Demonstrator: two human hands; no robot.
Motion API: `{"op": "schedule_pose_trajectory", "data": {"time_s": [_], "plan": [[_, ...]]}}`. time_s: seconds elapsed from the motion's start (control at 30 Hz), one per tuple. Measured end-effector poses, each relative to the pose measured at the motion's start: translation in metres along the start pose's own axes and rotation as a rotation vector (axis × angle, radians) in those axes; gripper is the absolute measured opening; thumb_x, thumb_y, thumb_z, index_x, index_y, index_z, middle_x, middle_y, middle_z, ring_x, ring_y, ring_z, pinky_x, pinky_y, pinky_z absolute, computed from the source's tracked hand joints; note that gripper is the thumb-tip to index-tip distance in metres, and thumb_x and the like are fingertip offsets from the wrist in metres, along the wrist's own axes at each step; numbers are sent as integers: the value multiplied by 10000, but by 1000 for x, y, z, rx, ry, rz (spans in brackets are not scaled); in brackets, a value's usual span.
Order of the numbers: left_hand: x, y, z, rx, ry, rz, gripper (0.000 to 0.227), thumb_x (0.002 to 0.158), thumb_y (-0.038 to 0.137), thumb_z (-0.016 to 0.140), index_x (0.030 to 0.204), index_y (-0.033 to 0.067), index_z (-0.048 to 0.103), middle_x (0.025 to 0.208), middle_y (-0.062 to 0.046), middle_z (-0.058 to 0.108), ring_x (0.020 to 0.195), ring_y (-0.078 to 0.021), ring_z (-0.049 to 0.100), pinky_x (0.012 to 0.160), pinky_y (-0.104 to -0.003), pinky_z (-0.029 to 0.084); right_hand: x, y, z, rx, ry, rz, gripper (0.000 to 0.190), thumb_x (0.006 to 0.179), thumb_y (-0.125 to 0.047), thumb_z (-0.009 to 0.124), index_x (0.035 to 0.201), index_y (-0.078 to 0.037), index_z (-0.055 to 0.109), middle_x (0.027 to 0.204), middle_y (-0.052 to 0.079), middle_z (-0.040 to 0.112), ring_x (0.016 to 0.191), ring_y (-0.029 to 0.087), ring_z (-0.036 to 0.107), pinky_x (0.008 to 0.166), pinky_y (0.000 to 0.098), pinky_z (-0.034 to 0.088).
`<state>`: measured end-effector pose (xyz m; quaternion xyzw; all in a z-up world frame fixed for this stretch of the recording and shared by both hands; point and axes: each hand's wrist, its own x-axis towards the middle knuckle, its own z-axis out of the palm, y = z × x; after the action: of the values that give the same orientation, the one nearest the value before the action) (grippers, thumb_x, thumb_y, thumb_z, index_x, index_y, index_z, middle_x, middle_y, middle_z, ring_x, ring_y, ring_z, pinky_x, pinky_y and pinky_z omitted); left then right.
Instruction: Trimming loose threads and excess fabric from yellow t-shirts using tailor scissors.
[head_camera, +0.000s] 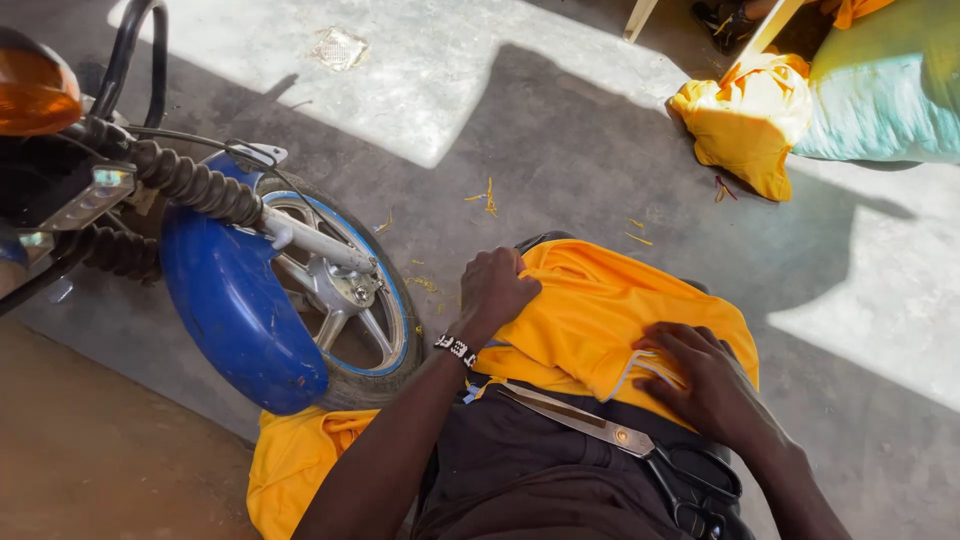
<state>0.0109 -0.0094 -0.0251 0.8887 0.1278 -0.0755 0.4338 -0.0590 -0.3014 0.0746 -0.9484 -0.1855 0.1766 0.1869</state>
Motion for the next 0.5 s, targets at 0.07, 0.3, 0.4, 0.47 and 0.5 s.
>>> {"op": "schedule_pose_trajectory", "data": {"time_s": [0.07,0.3,0.4,0.47,0.5], "plan": [[12,-4,1,62,88,51,222,696,304,750,804,119,693,823,-80,705,857,-309,663,809,-433,520,-3,17,1,74,158,-77,338,803,-280,754,1103,-128,723,1109,12,763,948,255,697,823,380,542],[26,-77,-58,-1711,-469,47,177,940,70,666,1099,-8,677,1093,-113,703,951,-218,681,877,-344,559,1,59,-15,524,16,463,311,805,15,861,1066,179,830,746,303,725,633,341,579,575,425,453],[12,-85,-100,-1545,61,-39,223,947,61,585,1141,14,683,1160,-107,686,989,-219,646,828,-346,544,37,129,-32,856,2,464,378,944,57,569,1226,303,622,922,557,629,755,644,542,649,677,411],[-14,-74,-121,-1257,467,-226,221,965,62,541,1137,43,679,1117,-99,670,943,-213,618,746,-352,538,55,118,-28,1110,-114,480,502,1021,56,335,1349,420,448,1067,772,527,864,912,501,716,906,372],[-26,-63,-123,-855,530,18,346,855,132,704,1190,67,650,1186,-94,629,1022,-214,610,843,-351,525,51,78,-19,1108,-139,501,491,1035,26,307,1369,362,433,1124,709,509,938,853,482,770,886,354]]}}
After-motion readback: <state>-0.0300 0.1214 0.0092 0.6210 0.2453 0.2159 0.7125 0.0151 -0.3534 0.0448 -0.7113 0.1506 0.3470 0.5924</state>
